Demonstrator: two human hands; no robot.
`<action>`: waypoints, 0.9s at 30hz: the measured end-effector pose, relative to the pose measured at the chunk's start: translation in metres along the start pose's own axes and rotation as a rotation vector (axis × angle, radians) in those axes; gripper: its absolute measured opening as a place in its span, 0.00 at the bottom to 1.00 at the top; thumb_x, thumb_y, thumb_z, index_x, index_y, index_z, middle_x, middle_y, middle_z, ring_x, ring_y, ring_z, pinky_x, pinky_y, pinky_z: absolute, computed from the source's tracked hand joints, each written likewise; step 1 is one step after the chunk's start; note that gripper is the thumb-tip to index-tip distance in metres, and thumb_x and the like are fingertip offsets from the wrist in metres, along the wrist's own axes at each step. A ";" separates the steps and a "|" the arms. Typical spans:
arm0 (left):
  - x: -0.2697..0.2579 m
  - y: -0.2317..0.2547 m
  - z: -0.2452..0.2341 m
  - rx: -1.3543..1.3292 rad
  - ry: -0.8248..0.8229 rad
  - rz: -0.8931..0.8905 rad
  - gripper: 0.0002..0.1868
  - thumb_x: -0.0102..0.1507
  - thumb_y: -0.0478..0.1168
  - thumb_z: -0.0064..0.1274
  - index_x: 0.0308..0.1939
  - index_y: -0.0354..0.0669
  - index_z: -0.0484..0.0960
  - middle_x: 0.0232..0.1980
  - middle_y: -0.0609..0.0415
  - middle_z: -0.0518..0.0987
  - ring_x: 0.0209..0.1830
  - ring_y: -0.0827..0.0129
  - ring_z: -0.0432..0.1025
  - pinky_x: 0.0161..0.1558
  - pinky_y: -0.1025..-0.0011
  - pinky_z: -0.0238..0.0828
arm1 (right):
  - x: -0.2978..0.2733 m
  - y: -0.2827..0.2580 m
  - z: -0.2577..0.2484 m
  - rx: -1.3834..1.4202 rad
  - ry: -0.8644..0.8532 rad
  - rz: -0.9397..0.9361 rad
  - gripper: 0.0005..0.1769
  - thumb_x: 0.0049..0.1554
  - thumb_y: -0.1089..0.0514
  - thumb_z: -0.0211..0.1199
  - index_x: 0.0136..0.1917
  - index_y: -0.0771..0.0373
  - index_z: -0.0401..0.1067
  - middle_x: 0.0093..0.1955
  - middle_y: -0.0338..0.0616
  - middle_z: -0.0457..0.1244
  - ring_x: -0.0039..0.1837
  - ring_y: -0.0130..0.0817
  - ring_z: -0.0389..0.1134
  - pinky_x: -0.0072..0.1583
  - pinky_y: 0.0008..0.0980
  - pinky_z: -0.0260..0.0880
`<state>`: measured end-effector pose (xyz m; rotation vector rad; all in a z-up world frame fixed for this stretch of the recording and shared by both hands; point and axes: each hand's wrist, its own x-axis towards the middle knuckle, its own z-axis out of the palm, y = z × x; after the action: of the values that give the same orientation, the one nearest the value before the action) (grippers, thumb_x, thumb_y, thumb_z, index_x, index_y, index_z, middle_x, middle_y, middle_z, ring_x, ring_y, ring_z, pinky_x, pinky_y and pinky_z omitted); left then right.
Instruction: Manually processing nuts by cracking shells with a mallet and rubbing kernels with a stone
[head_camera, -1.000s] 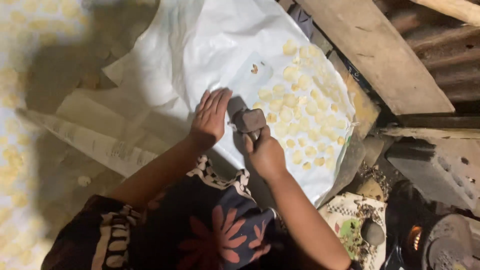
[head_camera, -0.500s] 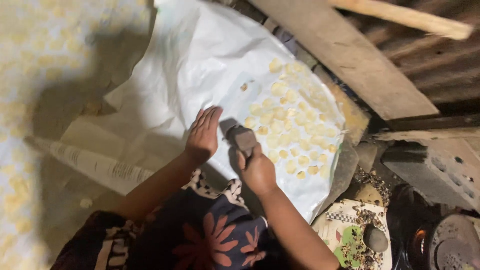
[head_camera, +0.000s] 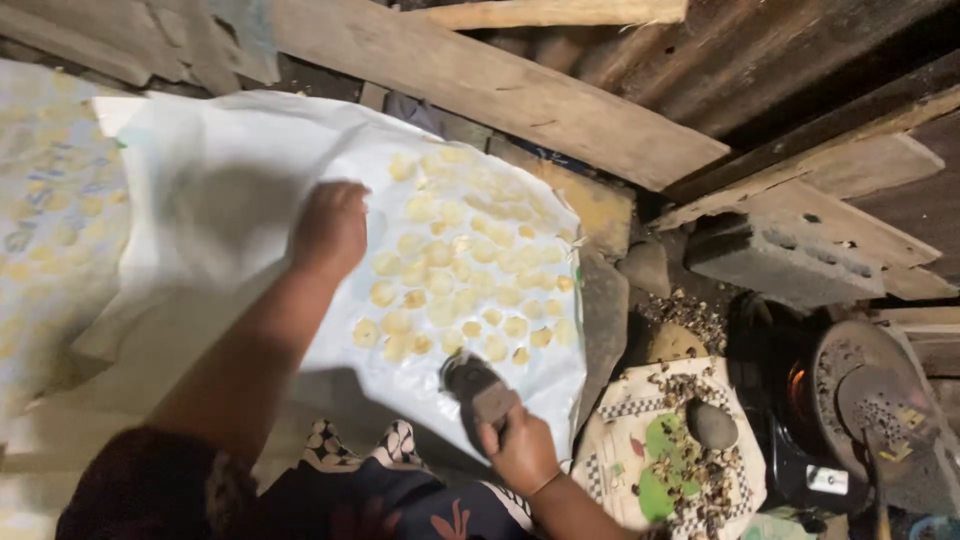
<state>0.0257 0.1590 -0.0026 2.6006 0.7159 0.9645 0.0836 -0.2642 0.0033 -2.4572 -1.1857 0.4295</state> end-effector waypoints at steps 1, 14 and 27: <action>0.013 -0.007 0.009 -0.006 0.005 0.002 0.11 0.62 0.33 0.53 0.48 0.39 0.83 0.52 0.45 0.82 0.52 0.50 0.73 0.56 0.58 0.69 | -0.001 0.005 0.005 -0.006 0.005 0.001 0.25 0.53 0.47 0.63 0.54 0.68 0.68 0.34 0.53 0.70 0.32 0.55 0.70 0.37 0.47 0.71; 0.035 -0.029 0.084 0.188 -0.324 -0.306 0.14 0.60 0.46 0.56 0.33 0.39 0.86 0.35 0.39 0.82 0.29 0.42 0.74 0.35 0.50 0.72 | -0.011 0.010 0.016 0.078 0.001 -0.091 0.35 0.51 0.46 0.67 0.62 0.71 0.63 0.36 0.54 0.67 0.34 0.54 0.68 0.36 0.45 0.67; 0.097 -0.090 0.173 0.434 -0.538 0.102 0.54 0.44 0.45 0.73 0.71 0.39 0.64 0.70 0.46 0.70 0.73 0.52 0.63 0.63 0.53 0.66 | -0.018 0.032 0.029 0.043 -0.097 -0.129 0.27 0.55 0.57 0.57 0.66 0.68 0.62 0.42 0.52 0.69 0.39 0.51 0.70 0.40 0.43 0.68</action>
<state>0.1731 0.2722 -0.1156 3.0865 0.7033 0.0973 0.0819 -0.2909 -0.0350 -2.3302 -1.3508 0.5358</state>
